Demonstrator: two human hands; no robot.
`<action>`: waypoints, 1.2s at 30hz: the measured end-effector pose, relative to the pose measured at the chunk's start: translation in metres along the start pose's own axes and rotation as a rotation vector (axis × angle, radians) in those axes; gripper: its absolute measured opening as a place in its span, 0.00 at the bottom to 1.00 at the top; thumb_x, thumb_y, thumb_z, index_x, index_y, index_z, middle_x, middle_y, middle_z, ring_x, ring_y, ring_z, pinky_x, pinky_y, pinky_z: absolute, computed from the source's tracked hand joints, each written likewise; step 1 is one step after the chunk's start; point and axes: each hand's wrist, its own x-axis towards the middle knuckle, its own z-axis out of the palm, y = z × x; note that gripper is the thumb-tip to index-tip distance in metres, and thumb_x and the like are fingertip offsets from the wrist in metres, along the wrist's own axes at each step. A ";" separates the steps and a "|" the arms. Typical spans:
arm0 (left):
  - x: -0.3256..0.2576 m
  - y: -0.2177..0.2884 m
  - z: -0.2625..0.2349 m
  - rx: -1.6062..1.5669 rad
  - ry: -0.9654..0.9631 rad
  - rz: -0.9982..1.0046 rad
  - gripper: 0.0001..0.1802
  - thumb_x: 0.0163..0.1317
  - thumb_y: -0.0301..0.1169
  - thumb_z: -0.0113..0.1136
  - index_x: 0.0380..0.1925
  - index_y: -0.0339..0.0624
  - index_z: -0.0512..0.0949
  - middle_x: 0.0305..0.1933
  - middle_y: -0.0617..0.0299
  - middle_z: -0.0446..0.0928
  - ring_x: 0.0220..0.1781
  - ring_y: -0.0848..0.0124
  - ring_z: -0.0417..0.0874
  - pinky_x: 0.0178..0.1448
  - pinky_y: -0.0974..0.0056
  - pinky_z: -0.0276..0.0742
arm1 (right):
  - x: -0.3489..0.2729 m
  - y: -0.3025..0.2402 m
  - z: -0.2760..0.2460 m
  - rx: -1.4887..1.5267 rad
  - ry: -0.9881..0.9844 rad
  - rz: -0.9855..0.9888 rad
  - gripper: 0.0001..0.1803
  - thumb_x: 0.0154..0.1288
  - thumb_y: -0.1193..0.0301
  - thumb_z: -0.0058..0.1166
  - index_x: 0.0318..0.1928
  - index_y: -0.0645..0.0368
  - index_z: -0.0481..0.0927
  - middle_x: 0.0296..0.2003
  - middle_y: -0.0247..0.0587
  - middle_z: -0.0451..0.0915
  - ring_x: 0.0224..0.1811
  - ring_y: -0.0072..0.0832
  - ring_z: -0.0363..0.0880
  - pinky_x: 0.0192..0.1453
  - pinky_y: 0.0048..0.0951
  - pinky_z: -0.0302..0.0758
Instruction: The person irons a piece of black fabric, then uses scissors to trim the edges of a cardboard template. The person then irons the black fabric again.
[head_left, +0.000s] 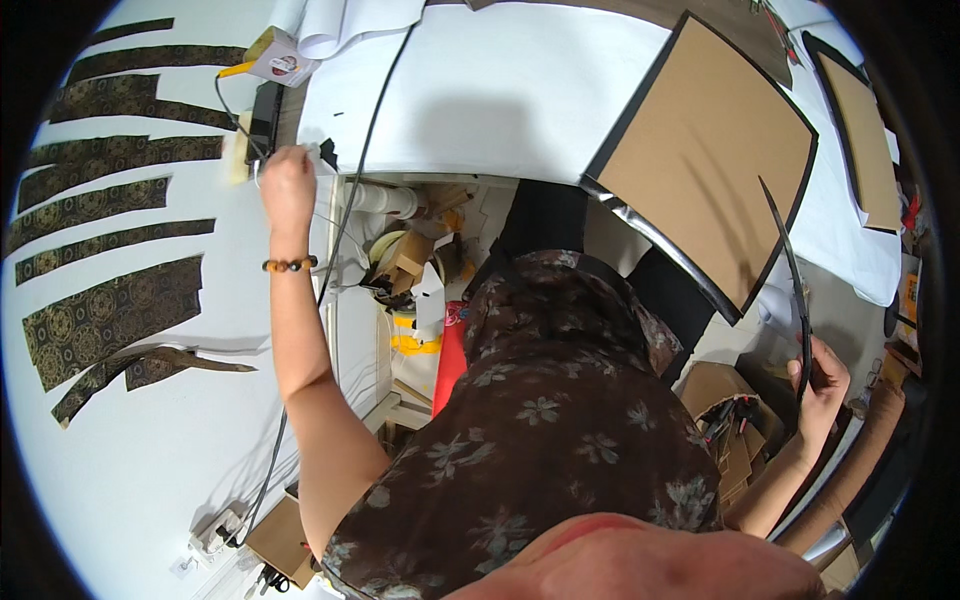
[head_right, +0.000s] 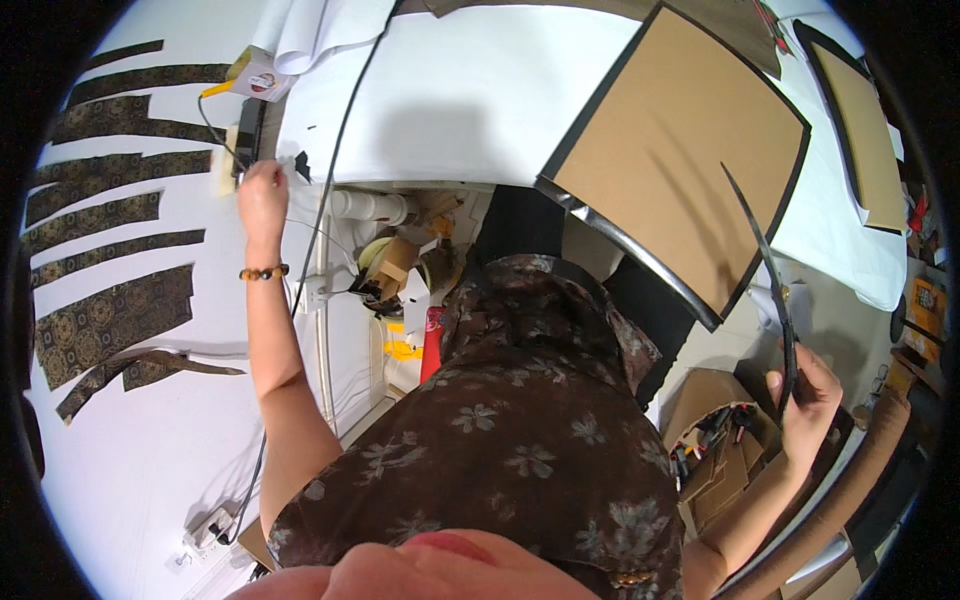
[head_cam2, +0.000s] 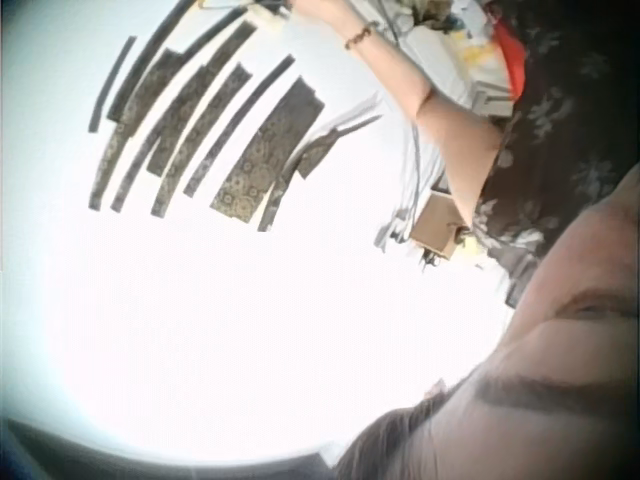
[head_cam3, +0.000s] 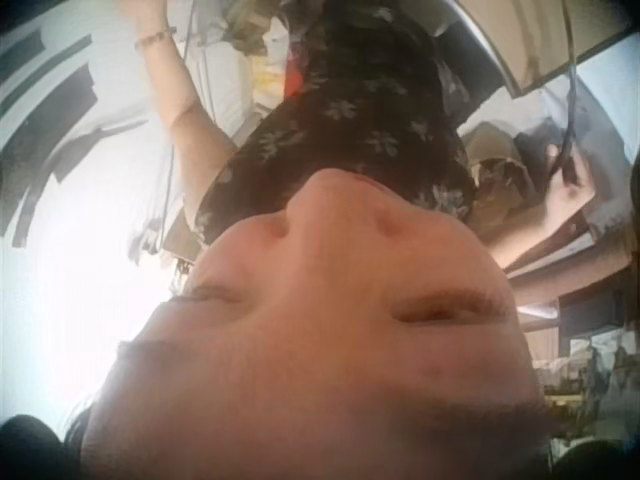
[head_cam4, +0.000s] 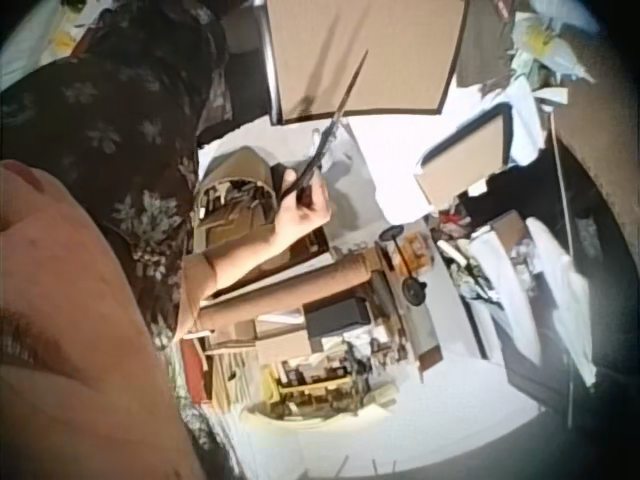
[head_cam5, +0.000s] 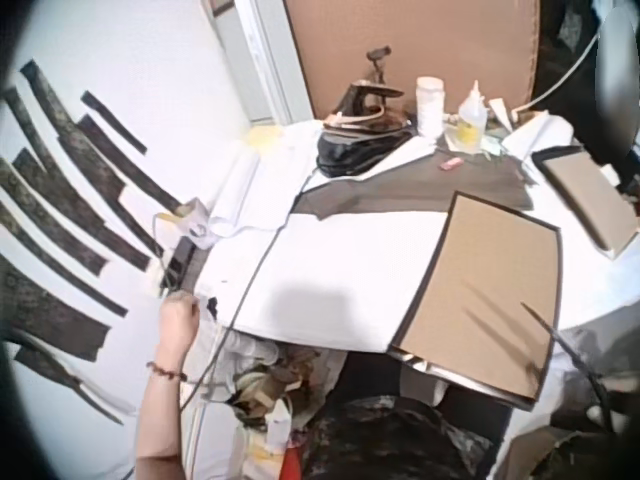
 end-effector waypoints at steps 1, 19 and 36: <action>0.005 0.000 0.005 0.004 -0.070 0.066 0.02 0.56 0.21 0.58 0.27 0.36 0.79 0.30 0.50 0.79 0.34 0.52 0.82 0.39 0.53 0.78 | 0.002 -0.002 0.002 -0.007 0.001 -0.007 0.22 0.59 0.74 0.69 0.53 0.67 0.81 0.44 0.35 0.82 0.38 0.17 0.72 0.45 0.20 0.69; 0.011 0.023 -0.027 -0.008 -0.278 0.012 0.17 0.54 0.16 0.51 0.45 0.31 0.80 0.48 0.44 0.78 0.52 0.45 0.76 0.57 0.50 0.74 | 0.273 -0.130 0.194 -0.528 -0.278 -0.969 0.22 0.57 0.76 0.62 0.53 0.67 0.77 0.47 0.51 0.79 0.47 0.45 0.81 0.54 0.42 0.77; -0.026 0.403 -0.013 -2.344 -0.641 -1.214 0.07 0.64 0.24 0.65 0.40 0.41 0.76 0.39 0.66 0.81 0.42 0.75 0.82 0.50 0.66 0.80 | 0.321 -0.143 0.192 -0.652 -0.718 -0.727 0.21 0.46 0.72 0.72 0.44 0.60 0.82 0.47 0.45 0.81 0.54 0.44 0.77 0.59 0.40 0.73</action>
